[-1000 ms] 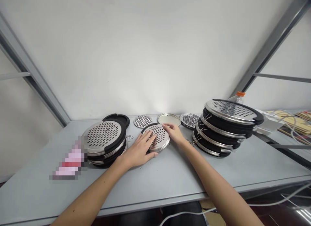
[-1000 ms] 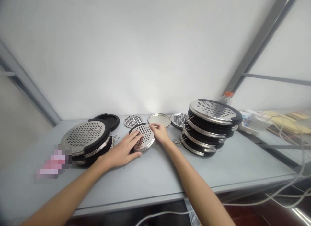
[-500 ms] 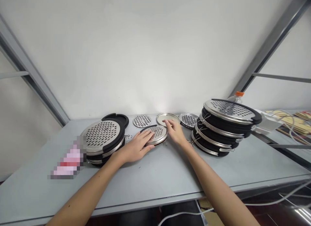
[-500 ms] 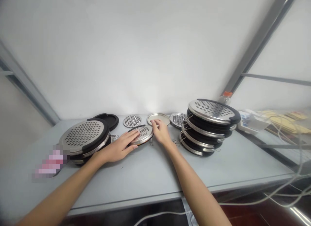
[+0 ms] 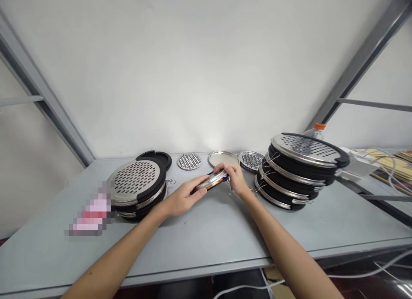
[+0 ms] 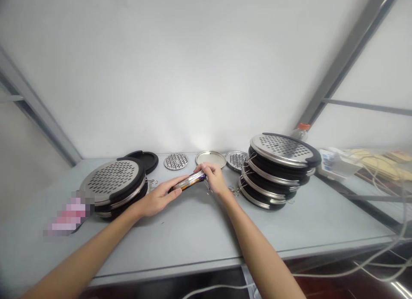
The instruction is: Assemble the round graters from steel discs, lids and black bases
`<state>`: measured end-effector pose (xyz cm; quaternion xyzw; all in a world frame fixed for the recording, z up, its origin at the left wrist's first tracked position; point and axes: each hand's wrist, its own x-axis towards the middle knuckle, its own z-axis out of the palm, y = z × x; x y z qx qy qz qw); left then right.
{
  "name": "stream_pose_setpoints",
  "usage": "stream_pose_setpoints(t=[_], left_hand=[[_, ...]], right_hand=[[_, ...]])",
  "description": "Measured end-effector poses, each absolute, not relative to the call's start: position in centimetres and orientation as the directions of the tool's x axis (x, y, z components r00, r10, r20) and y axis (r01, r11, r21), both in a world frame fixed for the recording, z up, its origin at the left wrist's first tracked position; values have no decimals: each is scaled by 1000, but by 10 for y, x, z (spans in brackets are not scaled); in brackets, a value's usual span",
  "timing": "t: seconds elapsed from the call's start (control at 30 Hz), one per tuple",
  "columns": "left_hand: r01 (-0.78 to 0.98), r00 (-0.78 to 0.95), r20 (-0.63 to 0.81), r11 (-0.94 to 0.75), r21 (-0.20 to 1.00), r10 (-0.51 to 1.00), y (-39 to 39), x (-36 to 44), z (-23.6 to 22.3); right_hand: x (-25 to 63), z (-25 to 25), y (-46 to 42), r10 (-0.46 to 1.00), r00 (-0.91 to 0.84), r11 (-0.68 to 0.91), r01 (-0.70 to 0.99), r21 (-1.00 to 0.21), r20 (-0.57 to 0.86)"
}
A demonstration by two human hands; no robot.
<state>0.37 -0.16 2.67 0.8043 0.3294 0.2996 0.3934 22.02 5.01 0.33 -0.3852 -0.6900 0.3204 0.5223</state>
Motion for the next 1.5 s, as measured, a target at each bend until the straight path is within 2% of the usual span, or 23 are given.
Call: stream_pose_setpoints(t=[0.2,0.3,0.47,0.57,0.8,0.93,1.07,1.2,1.33,1.5], left_hand=[[278,546,364,-573,771,754,-3,7,22],[338,483,408,-594,730,775,-2,8,19],[477,385,339,-499,723,859,0,8,13],[504,427,293,-495,708,855,2,5,11],[546,492,286,-547,634,822,1,3,13],[589,493,308,-572,570,814,0,4,14],[661,528,314,-614,431,789,0,3,13],[687,573,332,-660,303,749,2,1,10],[704,580,327,-661,261,746,3,0,7],[730,560,311,-635,253,768,6,-1,4]], right_hand=[[216,0,46,835,-82,545,257,-798,543],[212,-3,43,804,-68,580,301,-757,590],[207,-4,37,688,-112,689,413,-596,717],[206,-4,35,606,-192,757,437,-486,772],[215,-2,38,538,-372,813,466,-349,757],[221,4,40,610,-423,779,473,-411,670],[219,7,40,682,-496,731,438,-524,537],[215,5,40,683,-566,724,439,-533,461],[214,3,41,689,-562,721,470,-509,458],[215,-3,46,755,-512,652,517,-555,410]])
